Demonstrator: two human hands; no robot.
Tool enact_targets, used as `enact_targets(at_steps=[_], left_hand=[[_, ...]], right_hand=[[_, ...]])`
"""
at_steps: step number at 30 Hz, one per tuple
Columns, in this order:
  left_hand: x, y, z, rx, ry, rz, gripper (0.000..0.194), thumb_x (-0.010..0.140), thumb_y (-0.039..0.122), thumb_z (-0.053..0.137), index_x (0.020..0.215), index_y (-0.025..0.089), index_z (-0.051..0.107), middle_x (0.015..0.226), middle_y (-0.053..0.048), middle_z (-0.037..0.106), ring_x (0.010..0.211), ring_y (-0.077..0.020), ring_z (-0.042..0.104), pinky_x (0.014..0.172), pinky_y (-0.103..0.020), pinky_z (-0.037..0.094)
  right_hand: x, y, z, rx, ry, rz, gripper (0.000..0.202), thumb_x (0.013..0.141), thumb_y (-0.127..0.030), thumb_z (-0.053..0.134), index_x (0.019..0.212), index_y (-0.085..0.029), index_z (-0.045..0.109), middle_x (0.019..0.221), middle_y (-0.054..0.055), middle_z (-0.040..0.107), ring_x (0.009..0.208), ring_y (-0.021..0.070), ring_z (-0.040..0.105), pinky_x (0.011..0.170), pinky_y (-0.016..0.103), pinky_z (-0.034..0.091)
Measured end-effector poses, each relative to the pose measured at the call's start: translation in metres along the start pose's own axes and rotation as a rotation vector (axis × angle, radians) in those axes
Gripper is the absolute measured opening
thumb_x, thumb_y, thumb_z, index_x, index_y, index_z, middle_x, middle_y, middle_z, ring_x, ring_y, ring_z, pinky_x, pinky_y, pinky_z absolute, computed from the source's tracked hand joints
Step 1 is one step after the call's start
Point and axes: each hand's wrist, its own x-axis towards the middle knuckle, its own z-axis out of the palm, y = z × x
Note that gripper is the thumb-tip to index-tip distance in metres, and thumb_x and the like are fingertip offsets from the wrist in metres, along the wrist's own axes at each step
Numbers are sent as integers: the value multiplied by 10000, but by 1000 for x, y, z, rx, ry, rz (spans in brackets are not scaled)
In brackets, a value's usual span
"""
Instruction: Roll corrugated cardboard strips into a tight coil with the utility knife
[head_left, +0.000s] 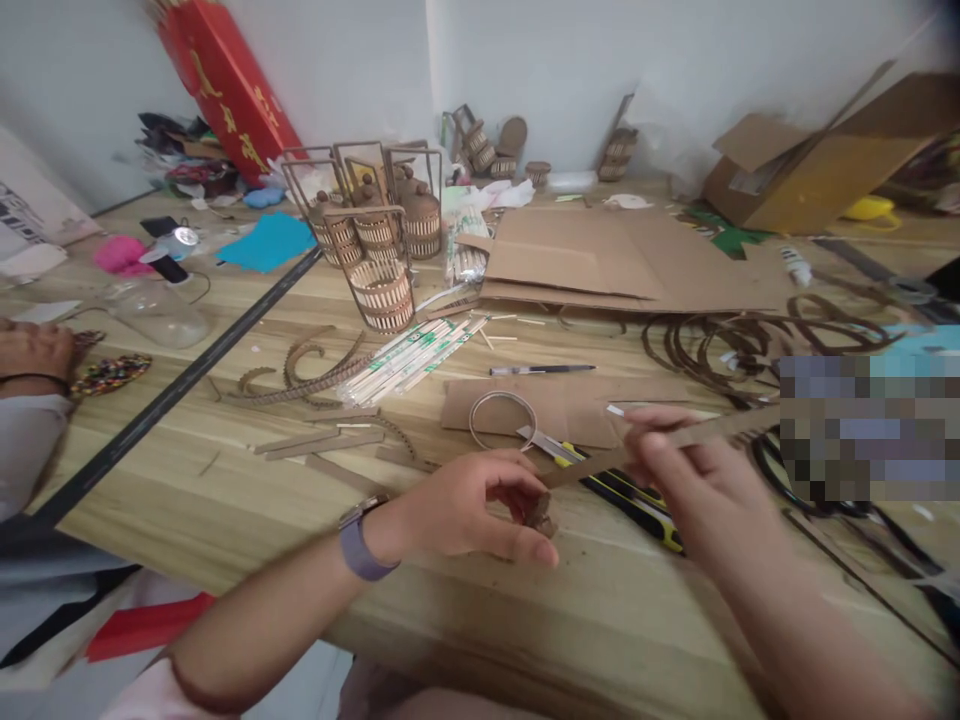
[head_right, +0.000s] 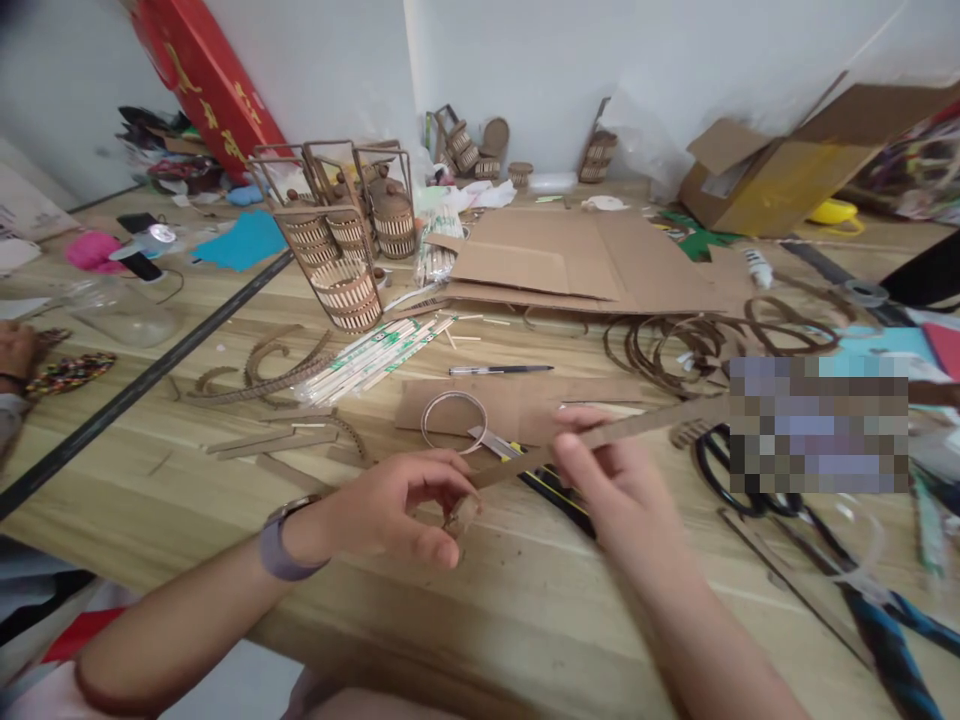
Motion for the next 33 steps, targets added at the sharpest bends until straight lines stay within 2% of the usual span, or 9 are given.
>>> enact_targets(at_steps=[3,5,7,9,12,18,22,27,33], left_hand=[[0,3,6,5,11,55,279,691,369,833,787,148,692,921,-17,552,773,-127,551,740,-257,484],[0,2,9,-11,16,63,295,662,333,852,828,143,699,975,-36,564,773,-128,558,710,-253,491],[-1,0,10,-35,40,51,370,644,317,863,927,143,699,997,-48,577,785,-137,572,705,-260,500],[-1,-3,10,-71,74,3,466,651,316,859,1046,149,675,932,-38,601,780,-144,585,709,-273,505],[-2,-6,9,-123,129,-112,601,675,341,844,1200,156,619,861,-29,648,772,-164,616,704,-297,510],[-1,-9,9,-74,190,-74,604,738,398,802,1269,179,616,1144,-93,688,1029,-252,646,883,-373,510],[-2,-9,9,29,232,-33,628,767,441,773,1313,187,593,1219,-98,674,1090,-264,635,919,-380,506],[-3,-8,8,127,236,-2,602,784,453,755,1306,197,599,1233,-96,668,1081,-262,644,920,-385,522],[-4,-9,9,144,229,17,635,793,458,749,1344,194,572,1291,-117,636,1124,-276,628,929,-398,526]], right_hand=[[-12,-3,24,-44,-283,93,353,800,-559,663,861,-211,678,578,-21,554,534,148,517,482,268,433],[-17,-6,34,-3,-381,134,377,804,-581,640,794,-204,654,634,-2,593,566,152,543,508,275,457],[-19,-9,35,1,-354,139,386,806,-584,635,737,-205,631,623,-9,569,563,145,528,510,267,447],[-17,-10,29,-34,-244,116,386,823,-567,628,687,-207,611,609,-14,540,566,138,511,514,256,433],[-15,-13,18,-70,-116,73,415,861,-549,597,626,-207,589,690,15,579,618,139,535,536,247,443],[-23,-27,21,-25,-182,9,359,756,-589,705,721,-236,646,600,11,602,523,160,569,434,262,456],[-29,-30,24,-88,-159,-24,350,778,-578,684,693,-239,658,629,23,626,482,146,546,395,256,427],[-29,-32,24,-89,-145,-69,298,786,-513,693,690,-233,663,646,13,641,513,132,586,450,222,483],[-30,-29,30,-76,-146,-29,307,771,-517,699,688,-226,643,613,7,633,526,141,615,448,214,487]])
